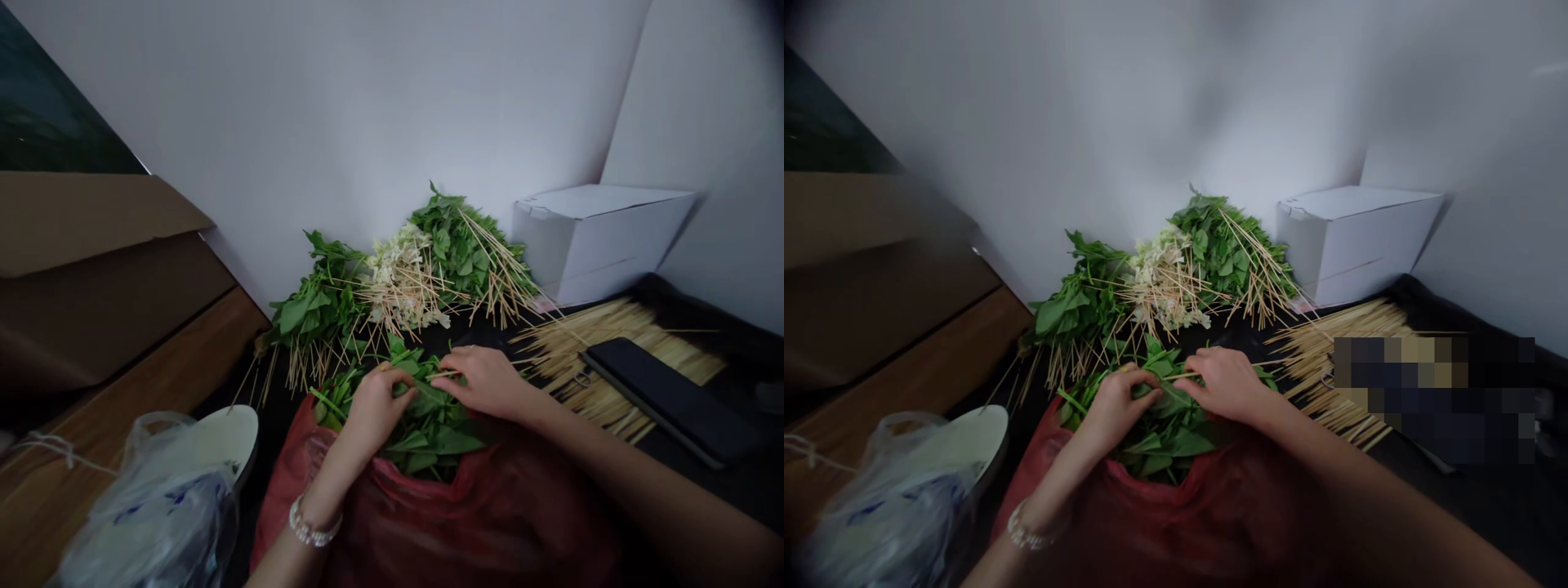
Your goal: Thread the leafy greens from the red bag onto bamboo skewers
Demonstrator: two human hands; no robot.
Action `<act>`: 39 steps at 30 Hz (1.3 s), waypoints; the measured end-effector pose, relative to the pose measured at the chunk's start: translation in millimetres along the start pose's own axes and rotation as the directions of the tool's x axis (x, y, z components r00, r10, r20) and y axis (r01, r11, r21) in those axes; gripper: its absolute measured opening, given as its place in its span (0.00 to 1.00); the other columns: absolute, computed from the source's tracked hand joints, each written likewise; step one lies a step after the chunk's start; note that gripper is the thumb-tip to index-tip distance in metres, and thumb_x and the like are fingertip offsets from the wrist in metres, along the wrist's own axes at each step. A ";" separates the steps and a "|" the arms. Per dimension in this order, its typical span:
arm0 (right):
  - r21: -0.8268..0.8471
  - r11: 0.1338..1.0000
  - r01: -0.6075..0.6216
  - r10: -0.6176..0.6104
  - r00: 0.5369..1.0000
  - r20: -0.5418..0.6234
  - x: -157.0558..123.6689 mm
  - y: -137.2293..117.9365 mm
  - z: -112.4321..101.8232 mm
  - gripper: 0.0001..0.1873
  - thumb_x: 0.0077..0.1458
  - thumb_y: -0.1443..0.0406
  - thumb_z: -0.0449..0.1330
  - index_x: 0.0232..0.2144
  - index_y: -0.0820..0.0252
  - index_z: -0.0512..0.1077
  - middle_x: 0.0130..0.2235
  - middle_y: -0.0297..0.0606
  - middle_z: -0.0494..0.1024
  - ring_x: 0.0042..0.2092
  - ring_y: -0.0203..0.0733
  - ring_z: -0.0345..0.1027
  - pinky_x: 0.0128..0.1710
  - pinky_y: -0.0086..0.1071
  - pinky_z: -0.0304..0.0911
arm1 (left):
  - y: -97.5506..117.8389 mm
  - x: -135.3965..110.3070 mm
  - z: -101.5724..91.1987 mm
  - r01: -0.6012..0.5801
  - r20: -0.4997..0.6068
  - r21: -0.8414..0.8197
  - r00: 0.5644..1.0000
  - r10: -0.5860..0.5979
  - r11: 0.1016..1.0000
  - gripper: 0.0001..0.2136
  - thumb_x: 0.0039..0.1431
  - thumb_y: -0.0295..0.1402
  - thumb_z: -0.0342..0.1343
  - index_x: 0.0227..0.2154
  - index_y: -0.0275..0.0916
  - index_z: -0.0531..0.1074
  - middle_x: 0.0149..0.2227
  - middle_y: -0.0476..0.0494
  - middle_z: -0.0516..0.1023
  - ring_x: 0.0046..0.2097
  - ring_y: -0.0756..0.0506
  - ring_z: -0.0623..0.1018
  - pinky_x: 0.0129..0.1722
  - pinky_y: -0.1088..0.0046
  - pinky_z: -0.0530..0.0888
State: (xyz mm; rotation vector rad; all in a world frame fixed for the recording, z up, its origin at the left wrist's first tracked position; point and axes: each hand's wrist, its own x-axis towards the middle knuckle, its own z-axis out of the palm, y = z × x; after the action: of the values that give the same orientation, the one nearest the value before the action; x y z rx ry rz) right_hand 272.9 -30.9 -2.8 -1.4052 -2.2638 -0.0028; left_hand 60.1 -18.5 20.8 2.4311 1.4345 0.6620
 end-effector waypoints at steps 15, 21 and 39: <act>0.114 0.985 0.131 -0.125 0.990 -0.060 -3.8 -9.8 -4.4 0.07 0.62 0.68 0.54 0.36 0.60 0.72 0.36 0.36 0.76 0.35 0.38 0.70 0.32 0.31 0.55 | -2.3 -92.0 -93.1 0.085 -0.134 -0.183 0.985 -0.111 0.979 0.10 0.55 0.41 0.63 0.38 0.46 0.82 0.44 0.40 0.82 0.49 0.37 0.79 0.45 0.62 0.78; 0.249 0.934 0.257 -0.207 0.955 -0.212 -6.1 -12.6 -8.0 0.10 0.67 0.65 0.51 0.38 0.60 0.72 0.36 0.37 0.77 0.36 0.38 0.71 0.36 0.31 0.60 | 27.6 -29.5 -25.1 -0.158 -0.196 -0.122 0.972 0.132 0.980 0.20 0.50 0.35 0.69 0.48 0.43 0.78 0.48 0.39 0.81 0.52 0.37 0.77 0.53 0.56 0.72; 0.079 0.938 0.339 -0.318 0.928 -0.196 -15.5 -23.1 1.9 0.19 0.69 0.62 0.48 0.33 0.62 0.76 0.30 0.37 0.75 0.30 0.38 0.69 0.31 0.32 0.56 | -25.1 -133.1 -108.0 0.428 0.131 -0.712 0.860 -0.494 0.557 0.12 0.58 0.42 0.59 0.38 0.40 0.80 0.30 0.47 0.80 0.32 0.48 0.77 0.32 0.76 0.73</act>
State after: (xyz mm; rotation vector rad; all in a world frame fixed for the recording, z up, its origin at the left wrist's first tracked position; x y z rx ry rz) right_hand 258.3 -54.5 -5.0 -0.9151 -2.2800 -0.1062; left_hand -67.8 -124.7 69.5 1.3429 1.3882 0.9679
